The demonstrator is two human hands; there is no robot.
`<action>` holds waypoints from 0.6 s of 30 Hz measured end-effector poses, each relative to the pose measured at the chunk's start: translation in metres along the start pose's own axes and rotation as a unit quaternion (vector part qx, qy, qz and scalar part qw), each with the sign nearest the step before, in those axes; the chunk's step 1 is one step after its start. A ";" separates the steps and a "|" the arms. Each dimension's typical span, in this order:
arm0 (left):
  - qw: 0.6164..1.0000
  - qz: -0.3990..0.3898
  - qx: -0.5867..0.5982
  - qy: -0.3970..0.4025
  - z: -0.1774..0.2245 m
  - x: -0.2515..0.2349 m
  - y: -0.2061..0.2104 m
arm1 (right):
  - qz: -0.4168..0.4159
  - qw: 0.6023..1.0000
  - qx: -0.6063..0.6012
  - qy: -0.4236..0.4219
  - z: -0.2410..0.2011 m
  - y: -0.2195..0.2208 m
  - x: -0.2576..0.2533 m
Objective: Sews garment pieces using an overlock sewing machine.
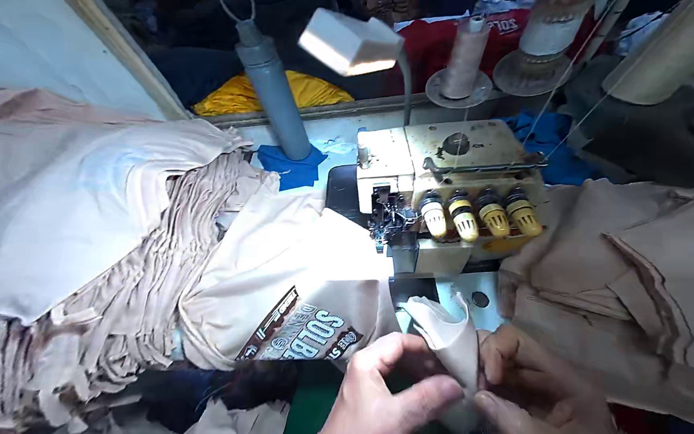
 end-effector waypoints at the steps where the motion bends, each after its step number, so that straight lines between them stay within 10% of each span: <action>1: 0.999 0.008 0.043 -0.020 -0.004 0.000 -0.002 | -0.003 1.000 0.011 -0.001 0.002 0.003 0.002; 18: 0.982 -0.010 -0.169 0.089 -0.007 0.018 -0.028 | -0.069 0.990 0.121 -0.027 0.017 0.025 0.004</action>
Point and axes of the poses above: each hand's wrist, its own x-axis away from the middle knuckle, its own y-axis out of the palm, z = x × y, the point moved 2 cm from there along -x, towards the middle knuckle, and after that the axes turned 8 degrees about -x, right-handed, at the moved point
